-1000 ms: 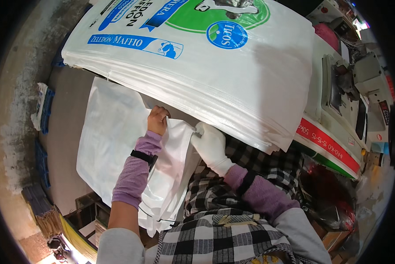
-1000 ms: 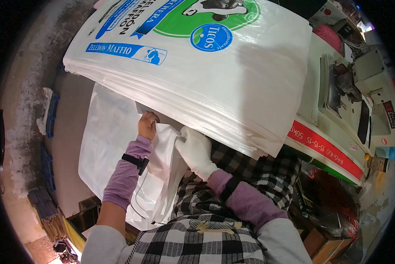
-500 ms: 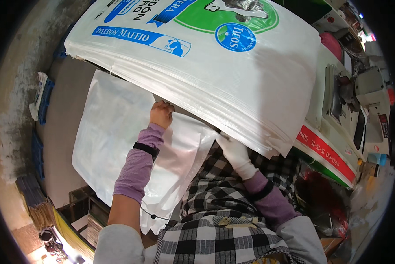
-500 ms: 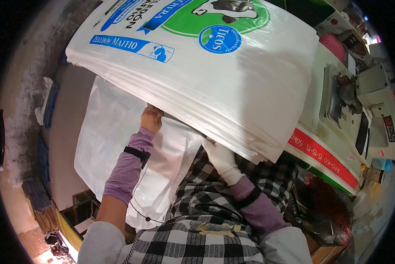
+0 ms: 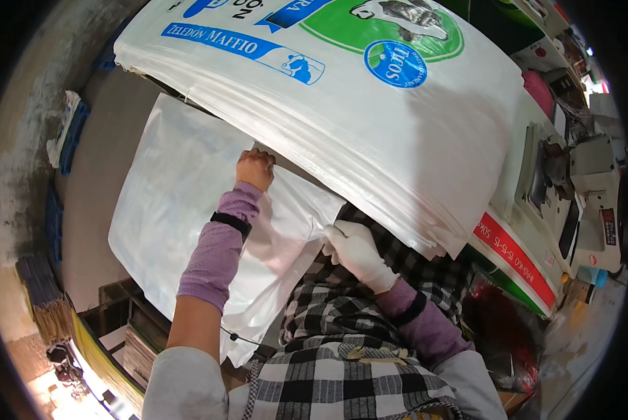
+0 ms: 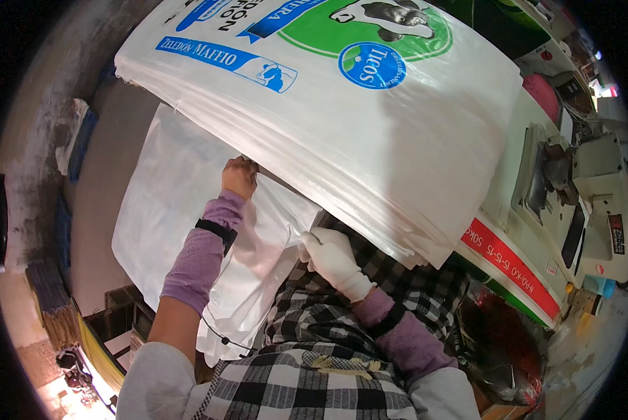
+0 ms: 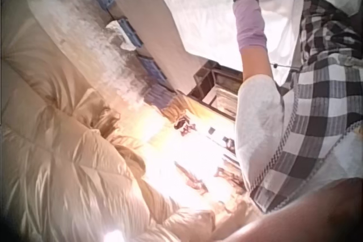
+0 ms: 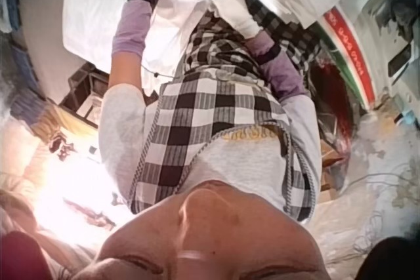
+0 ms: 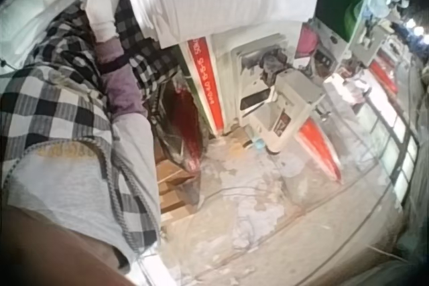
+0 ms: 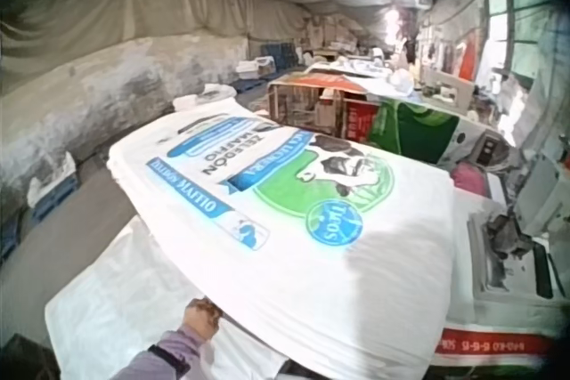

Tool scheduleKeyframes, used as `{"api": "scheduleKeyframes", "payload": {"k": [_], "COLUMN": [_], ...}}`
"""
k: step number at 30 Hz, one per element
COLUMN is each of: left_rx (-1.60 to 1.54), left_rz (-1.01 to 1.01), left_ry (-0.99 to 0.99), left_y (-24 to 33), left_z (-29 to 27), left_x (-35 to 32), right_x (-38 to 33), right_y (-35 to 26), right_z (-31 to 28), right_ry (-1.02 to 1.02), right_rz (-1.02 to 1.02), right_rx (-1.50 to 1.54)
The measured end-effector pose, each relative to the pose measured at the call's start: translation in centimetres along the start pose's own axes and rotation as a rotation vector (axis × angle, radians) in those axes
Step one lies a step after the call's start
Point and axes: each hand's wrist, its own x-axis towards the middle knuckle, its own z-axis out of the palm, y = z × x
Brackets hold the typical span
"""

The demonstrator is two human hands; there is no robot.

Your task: Sewing industrial-sized plastic bags using a heavy-duty sewing machine.

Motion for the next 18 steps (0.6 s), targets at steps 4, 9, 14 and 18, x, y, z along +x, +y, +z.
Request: {"api": "scheduleKeyframes", "payload": {"k": [4, 9, 14, 18], "left_rx": [-0.06, -0.332, -0.713, -0.698], "left_rz": [-0.005, -0.353, -0.511, -0.584], "left_ry": [-0.022, 0.094, -0.325, -0.304], "left_y": [-0.2, 6.2, 13.0, 14.7], "left_z": [0.0, -5.3, -10.3, -10.1], "left_x": [0.1, -1.2, -8.7, -8.8], "right_x": [0.0, 0.0, 0.4, 1.3], "right_y": [0.2, 0.1, -0.2, 2.0], "right_z": [0.0, -0.4, 0.1, 0.3], "right_ry": [0.01, -0.012, -0.098, -0.142], "right_rz": [0.002, 0.057, 0.169, 0.03], "right_rx": [-0.001, 0.008, -0.108, -0.216]}}
